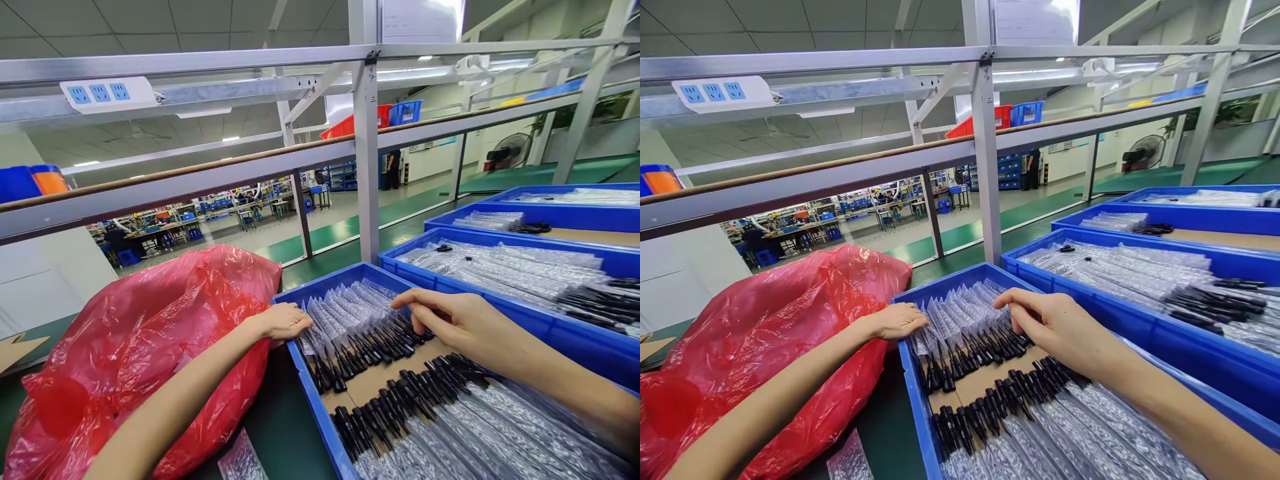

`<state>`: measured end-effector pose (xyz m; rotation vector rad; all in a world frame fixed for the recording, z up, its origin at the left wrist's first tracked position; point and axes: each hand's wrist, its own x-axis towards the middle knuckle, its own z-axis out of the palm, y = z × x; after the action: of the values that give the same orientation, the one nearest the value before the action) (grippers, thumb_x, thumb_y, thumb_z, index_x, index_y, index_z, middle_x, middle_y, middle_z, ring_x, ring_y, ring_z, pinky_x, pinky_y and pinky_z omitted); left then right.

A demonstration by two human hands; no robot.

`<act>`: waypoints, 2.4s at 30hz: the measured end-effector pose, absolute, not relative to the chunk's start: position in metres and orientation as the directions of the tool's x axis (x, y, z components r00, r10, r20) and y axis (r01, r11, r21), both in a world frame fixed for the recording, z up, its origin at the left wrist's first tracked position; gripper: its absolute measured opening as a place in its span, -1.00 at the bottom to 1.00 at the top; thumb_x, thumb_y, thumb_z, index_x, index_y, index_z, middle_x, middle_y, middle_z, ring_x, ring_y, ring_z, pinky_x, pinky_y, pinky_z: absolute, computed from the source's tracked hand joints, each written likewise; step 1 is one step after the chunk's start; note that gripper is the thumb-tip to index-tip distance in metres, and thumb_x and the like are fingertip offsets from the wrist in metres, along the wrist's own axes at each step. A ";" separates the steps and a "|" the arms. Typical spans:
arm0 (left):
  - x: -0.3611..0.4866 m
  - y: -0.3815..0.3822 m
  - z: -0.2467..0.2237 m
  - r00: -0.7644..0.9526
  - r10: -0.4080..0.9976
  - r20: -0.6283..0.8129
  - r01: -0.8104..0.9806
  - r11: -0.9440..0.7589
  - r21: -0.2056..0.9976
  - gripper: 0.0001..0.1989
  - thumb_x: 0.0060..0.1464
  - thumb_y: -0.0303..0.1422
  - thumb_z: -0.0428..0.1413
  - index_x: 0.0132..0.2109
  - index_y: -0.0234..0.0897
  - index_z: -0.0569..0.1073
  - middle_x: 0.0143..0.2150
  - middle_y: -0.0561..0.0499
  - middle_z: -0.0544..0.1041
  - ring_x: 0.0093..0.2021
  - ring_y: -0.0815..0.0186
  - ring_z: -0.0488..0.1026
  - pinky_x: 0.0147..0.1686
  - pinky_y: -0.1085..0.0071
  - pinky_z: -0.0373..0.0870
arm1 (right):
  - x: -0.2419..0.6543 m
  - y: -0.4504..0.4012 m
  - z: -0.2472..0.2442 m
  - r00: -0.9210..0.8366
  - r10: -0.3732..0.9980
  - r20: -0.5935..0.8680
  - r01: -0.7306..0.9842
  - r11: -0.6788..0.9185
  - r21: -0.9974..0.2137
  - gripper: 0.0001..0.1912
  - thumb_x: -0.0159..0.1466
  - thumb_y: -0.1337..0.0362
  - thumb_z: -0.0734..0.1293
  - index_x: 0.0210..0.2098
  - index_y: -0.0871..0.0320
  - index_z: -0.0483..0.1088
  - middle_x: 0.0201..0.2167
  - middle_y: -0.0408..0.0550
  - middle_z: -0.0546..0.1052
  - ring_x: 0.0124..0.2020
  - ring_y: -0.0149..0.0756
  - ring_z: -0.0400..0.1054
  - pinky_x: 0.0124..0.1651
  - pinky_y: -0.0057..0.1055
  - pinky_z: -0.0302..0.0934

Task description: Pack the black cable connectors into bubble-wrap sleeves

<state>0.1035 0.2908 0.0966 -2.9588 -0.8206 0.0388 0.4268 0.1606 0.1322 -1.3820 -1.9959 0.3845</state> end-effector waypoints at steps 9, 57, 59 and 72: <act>0.129 0.300 0.097 0.933 0.355 -0.053 0.345 -0.928 -0.138 -0.68 0.36 -0.32 -0.12 -0.29 -0.22 0.48 0.21 0.03 0.47 0.24 0.16 0.25 0.26 0.19 0.14 | 0.428 0.159 0.129 -0.231 0.910 0.345 0.739 0.394 -0.547 -0.63 0.44 0.12 0.09 -0.07 0.09 0.48 -0.51 -0.14 0.48 -0.62 -0.38 0.20 -0.55 -0.41 0.01; 0.254 0.349 0.065 0.967 0.250 0.057 0.256 -0.933 -0.254 -0.69 0.38 -0.26 -0.13 0.03 -0.22 0.46 0.26 -0.06 0.39 0.25 0.16 0.25 0.24 0.21 0.15 | 0.428 0.135 0.155 -0.179 0.874 0.451 0.727 0.427 -0.538 -0.69 0.41 0.22 0.11 -0.14 0.09 0.47 -0.55 -0.25 0.47 -0.66 -0.45 0.15 -0.58 -0.43 0.00; 0.259 0.350 0.065 0.965 0.260 0.042 0.262 -0.933 -0.245 -0.70 0.36 -0.28 -0.12 0.00 -0.26 0.45 0.07 -0.09 0.52 0.13 0.16 0.35 0.18 0.23 0.22 | 0.429 0.135 0.154 -0.177 0.870 0.460 0.721 0.433 -0.541 -0.70 0.41 0.22 0.11 -0.15 0.07 0.47 -0.56 -0.26 0.46 -0.68 -0.46 0.13 -0.60 -0.43 0.00; 0.300 0.318 0.079 0.850 0.527 0.012 0.517 -0.829 -0.214 -0.46 0.42 -0.07 -0.24 0.14 -0.33 0.46 0.07 -0.28 0.48 0.10 -0.05 0.41 0.05 0.05 0.36 | 0.441 0.150 0.146 -0.141 0.844 0.517 0.788 0.412 -0.457 -0.67 0.38 0.19 0.11 -0.15 0.05 0.50 -0.57 -0.27 0.49 -0.68 -0.43 0.23 -0.54 -0.39 0.07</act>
<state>0.3005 0.3184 0.0793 -2.8176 -0.8050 0.0698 0.4406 0.1501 0.1456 -1.3881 -1.9362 0.0978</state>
